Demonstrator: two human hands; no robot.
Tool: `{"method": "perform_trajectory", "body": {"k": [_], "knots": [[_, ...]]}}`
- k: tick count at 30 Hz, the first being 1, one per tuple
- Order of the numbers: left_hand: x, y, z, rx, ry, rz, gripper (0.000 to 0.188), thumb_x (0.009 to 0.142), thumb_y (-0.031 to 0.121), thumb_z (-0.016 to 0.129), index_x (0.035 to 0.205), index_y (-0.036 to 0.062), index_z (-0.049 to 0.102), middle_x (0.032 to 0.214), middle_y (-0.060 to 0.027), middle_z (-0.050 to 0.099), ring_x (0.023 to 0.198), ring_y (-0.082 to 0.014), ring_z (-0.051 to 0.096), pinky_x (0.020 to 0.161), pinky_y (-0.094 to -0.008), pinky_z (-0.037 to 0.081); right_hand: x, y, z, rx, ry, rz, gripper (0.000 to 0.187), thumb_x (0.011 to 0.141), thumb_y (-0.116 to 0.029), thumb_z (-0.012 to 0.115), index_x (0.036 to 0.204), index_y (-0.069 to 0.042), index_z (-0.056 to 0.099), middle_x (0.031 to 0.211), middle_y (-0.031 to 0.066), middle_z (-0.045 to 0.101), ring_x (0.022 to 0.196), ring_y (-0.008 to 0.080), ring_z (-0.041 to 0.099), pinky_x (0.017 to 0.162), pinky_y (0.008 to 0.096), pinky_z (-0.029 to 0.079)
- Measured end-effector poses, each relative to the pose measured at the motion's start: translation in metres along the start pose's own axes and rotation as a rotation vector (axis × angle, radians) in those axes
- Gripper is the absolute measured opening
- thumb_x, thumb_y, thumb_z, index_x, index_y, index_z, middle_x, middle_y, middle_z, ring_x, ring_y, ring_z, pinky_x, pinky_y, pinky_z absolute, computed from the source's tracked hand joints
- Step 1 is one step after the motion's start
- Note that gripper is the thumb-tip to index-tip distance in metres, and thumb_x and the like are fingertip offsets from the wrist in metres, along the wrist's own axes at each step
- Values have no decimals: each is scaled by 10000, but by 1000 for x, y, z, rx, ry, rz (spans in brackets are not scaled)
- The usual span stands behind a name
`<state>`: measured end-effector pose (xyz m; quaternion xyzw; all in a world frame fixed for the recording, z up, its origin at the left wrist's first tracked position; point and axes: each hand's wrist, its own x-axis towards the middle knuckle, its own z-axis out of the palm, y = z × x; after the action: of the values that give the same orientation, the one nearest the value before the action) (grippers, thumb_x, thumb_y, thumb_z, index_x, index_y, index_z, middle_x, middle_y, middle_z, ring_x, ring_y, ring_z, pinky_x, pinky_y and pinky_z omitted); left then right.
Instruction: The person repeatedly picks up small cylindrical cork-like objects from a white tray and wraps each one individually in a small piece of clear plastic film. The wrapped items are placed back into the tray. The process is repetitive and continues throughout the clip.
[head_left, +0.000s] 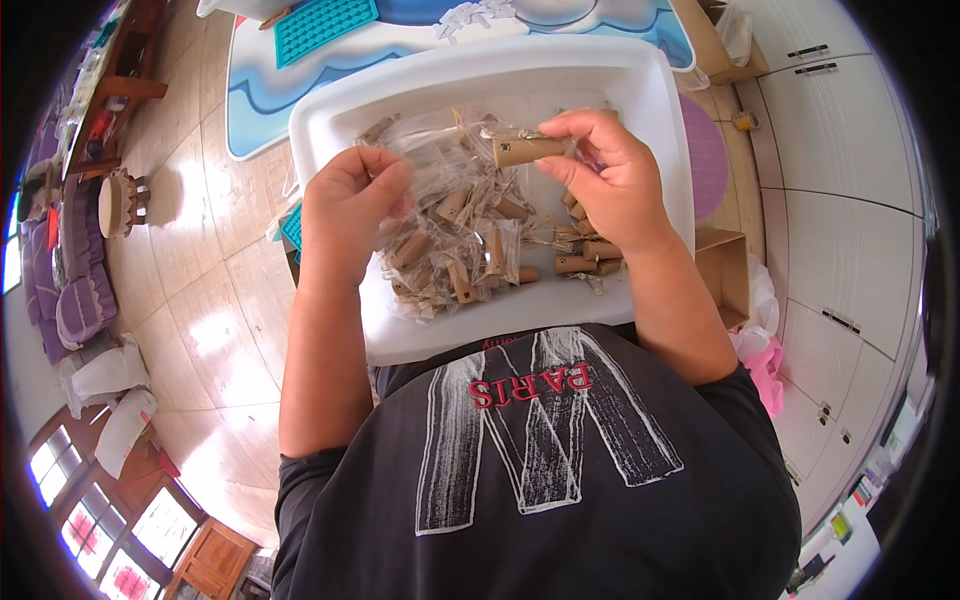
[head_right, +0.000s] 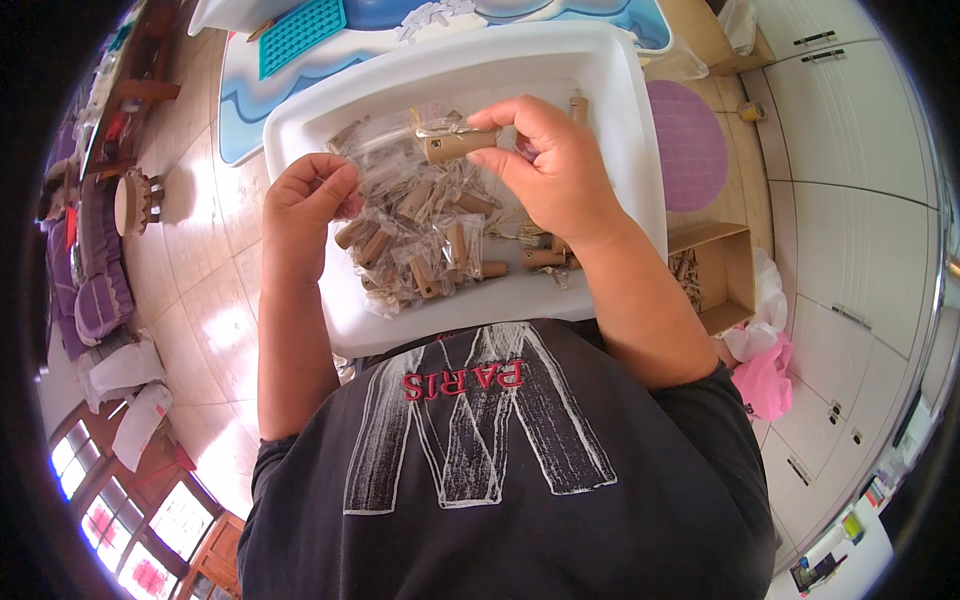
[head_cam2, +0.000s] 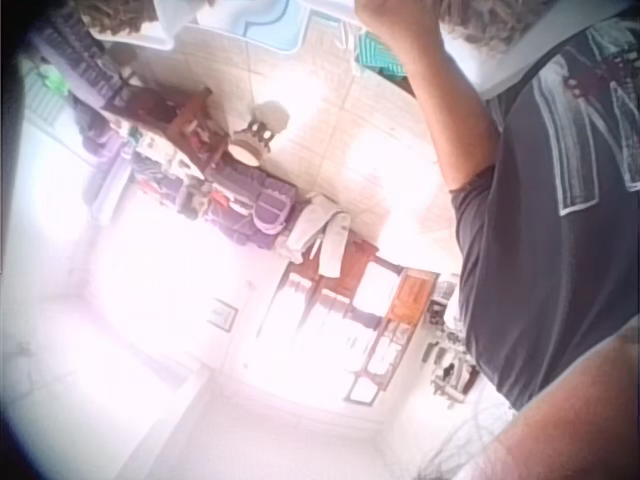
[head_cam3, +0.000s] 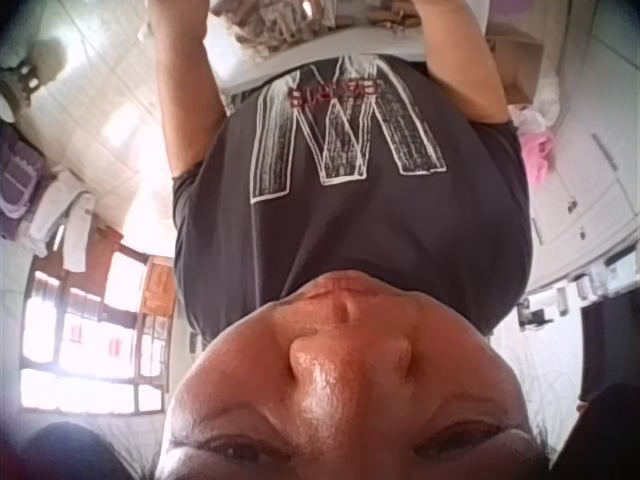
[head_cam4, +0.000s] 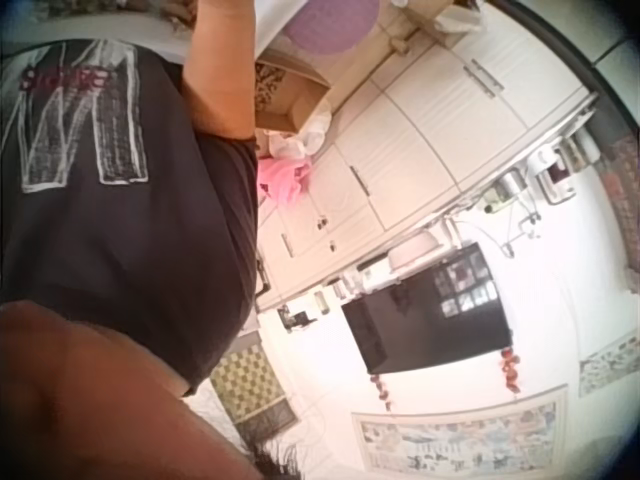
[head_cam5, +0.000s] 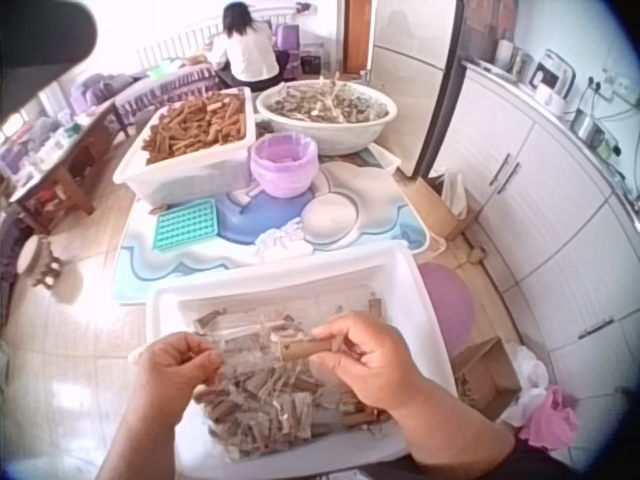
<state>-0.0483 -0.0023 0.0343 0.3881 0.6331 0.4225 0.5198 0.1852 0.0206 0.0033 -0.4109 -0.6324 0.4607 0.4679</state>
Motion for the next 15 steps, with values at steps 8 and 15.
{"method": "perform_trajectory", "body": {"k": [8,15], "knots": [[1,-4,-3,-29,-28,-30,139,819,126,649,830,-5,603,670,-20,574,547,-81,516,519,-211,456,-1,-3,-1,-72,-83,33,287,744,120,618,989,-21,571,933,-1,549,637,9,423,536,155,358],[-4,1,6,-14,-116,-59,138,803,91,653,832,-25,585,664,-43,581,564,-98,542,538,-219,456,0,-11,2,-146,-105,-16,282,719,128,617,953,-25,583,921,9,569,624,18,415,533,160,346]]}}
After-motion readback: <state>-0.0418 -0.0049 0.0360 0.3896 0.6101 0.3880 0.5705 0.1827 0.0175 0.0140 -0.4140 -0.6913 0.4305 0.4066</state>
